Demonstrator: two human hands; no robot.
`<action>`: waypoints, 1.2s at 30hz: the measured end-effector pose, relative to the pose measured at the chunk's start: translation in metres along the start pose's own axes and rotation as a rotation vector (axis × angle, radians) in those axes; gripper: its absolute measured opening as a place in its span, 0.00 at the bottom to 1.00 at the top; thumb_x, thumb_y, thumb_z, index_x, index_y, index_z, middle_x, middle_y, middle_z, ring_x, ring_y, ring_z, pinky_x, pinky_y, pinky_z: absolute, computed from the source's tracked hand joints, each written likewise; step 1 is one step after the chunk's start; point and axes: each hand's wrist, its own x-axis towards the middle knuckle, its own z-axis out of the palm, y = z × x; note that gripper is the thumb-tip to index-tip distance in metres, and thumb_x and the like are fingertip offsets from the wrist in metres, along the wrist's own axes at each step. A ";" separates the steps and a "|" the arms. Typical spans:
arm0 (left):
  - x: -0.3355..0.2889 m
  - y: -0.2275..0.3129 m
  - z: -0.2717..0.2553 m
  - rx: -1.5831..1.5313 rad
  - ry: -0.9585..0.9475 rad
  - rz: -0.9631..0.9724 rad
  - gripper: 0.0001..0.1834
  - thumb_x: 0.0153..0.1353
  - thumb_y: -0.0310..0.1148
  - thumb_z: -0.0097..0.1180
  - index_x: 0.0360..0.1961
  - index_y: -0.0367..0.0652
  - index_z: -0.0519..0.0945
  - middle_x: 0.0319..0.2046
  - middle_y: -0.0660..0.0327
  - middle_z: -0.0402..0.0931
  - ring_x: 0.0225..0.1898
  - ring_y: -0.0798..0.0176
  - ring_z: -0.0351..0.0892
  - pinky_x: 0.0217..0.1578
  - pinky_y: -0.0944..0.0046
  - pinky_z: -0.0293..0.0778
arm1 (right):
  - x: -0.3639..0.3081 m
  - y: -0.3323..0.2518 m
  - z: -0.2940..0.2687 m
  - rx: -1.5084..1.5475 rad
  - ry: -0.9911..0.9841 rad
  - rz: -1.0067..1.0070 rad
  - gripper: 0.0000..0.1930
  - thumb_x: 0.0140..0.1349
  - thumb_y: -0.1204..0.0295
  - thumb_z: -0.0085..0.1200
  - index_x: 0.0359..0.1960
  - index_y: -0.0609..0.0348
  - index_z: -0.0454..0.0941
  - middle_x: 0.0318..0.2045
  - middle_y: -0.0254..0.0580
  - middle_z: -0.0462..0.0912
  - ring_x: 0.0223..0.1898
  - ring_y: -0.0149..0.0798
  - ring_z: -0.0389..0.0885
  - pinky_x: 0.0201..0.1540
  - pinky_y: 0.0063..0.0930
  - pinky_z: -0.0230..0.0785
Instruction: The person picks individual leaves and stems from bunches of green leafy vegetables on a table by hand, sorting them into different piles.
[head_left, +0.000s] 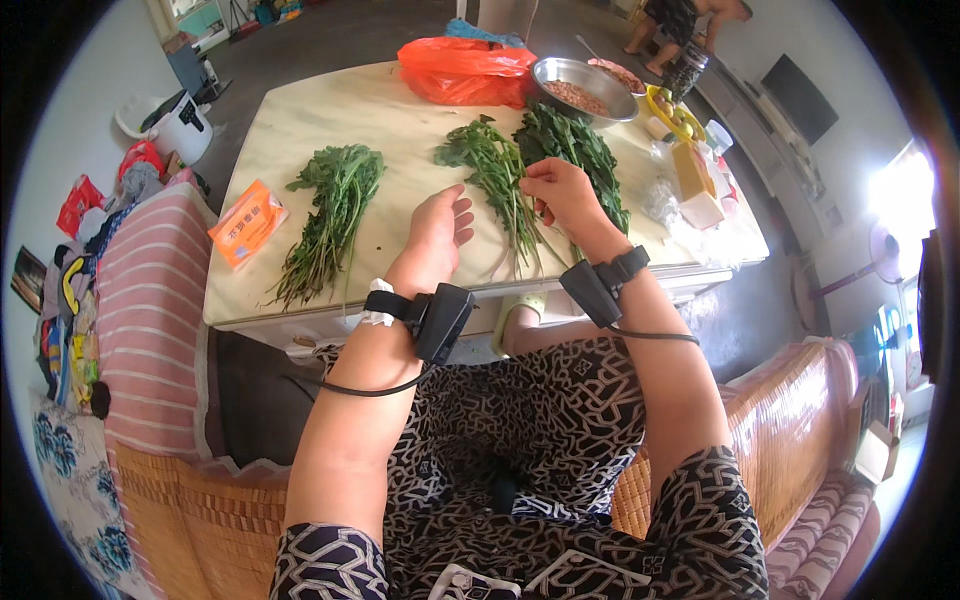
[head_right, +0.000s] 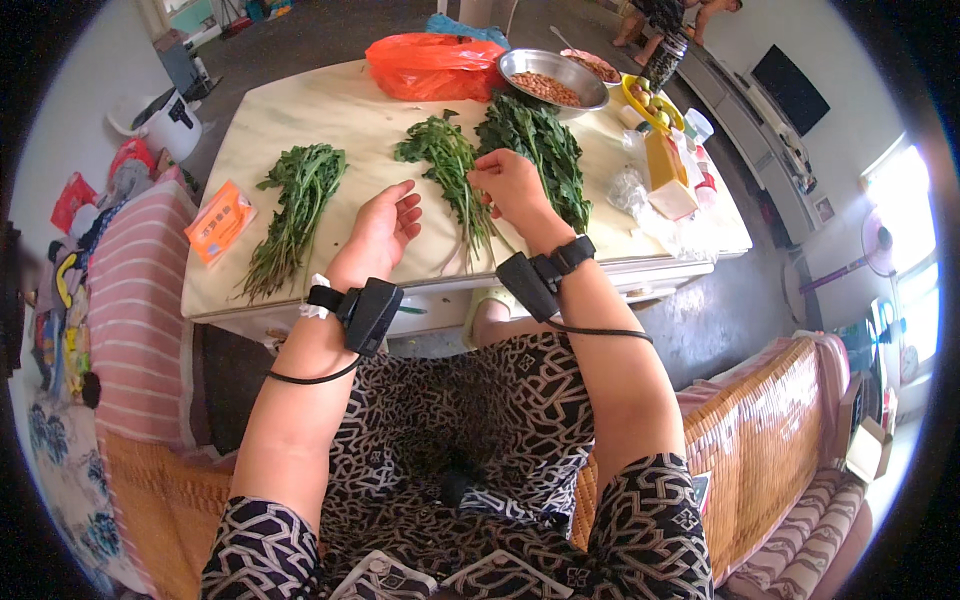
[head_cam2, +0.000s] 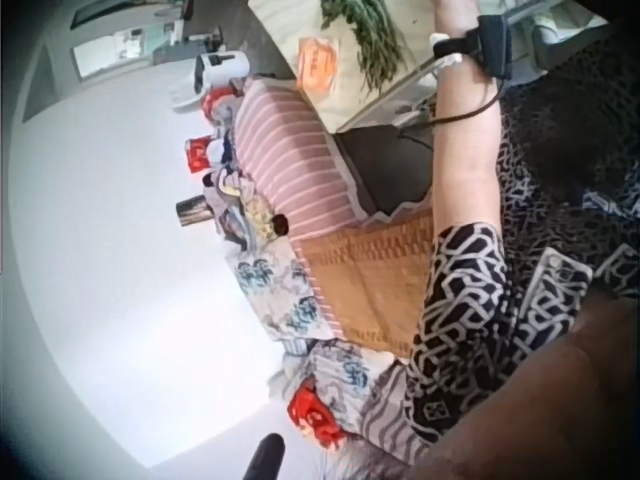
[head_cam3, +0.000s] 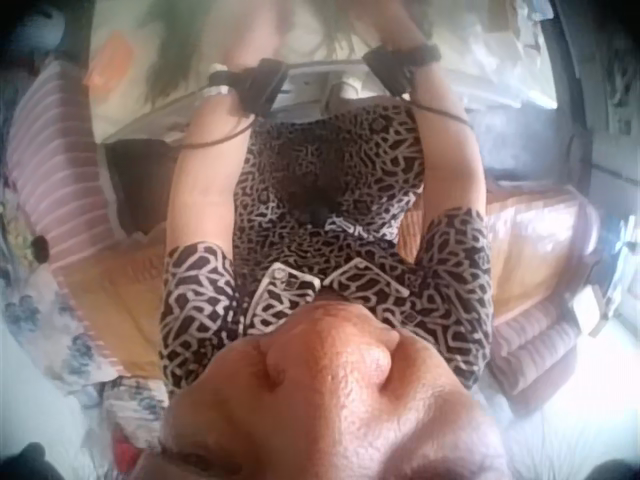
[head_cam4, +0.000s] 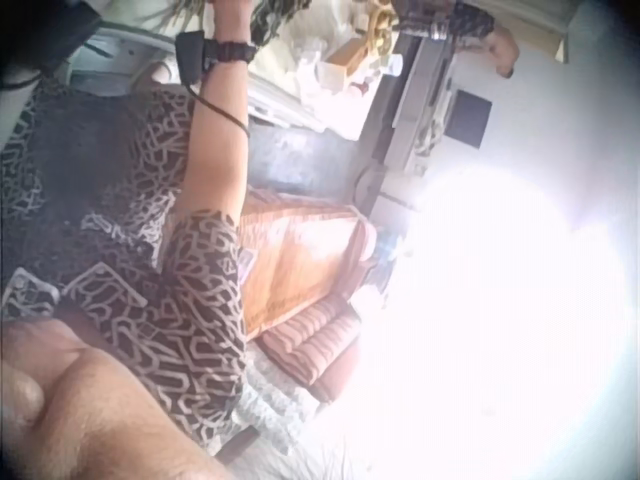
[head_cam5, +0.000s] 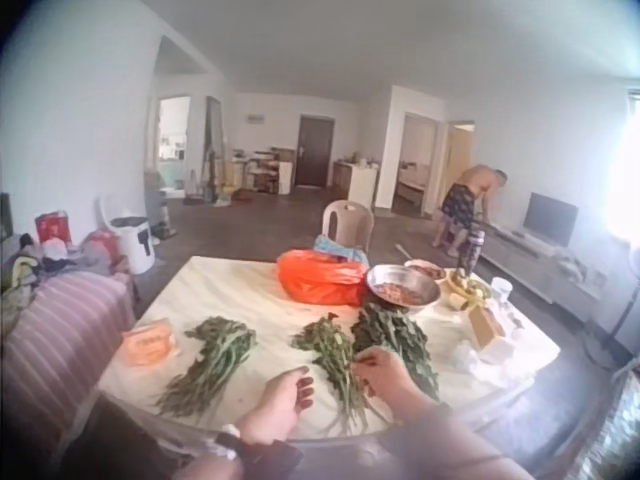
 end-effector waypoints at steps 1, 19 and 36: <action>0.001 0.000 0.001 0.009 0.006 -0.001 0.12 0.62 0.38 0.53 0.44 0.47 0.78 0.32 0.66 0.77 0.30 0.68 0.73 0.30 0.65 0.70 | 0.000 -0.001 0.000 0.008 0.004 -0.008 0.12 0.56 0.72 0.58 0.39 0.65 0.75 0.25 0.34 0.77 0.21 0.26 0.74 0.15 0.21 0.66; -0.001 -0.003 0.004 0.018 -0.104 0.075 0.15 0.62 0.39 0.52 0.49 0.47 0.75 0.38 0.65 0.77 0.36 0.67 0.74 0.37 0.64 0.69 | -0.005 -0.012 0.003 -0.011 0.000 -0.086 0.10 0.58 0.70 0.57 0.38 0.62 0.75 0.25 0.30 0.76 0.21 0.22 0.72 0.17 0.18 0.63; 0.007 -0.007 0.012 0.057 -0.192 0.173 0.18 0.63 0.34 0.50 0.54 0.46 0.69 0.43 0.66 0.73 0.44 0.67 0.70 0.45 0.61 0.68 | -0.013 -0.018 0.010 -0.091 -0.216 -0.078 0.08 0.58 0.72 0.57 0.37 0.62 0.77 0.25 0.29 0.76 0.22 0.21 0.70 0.16 0.16 0.62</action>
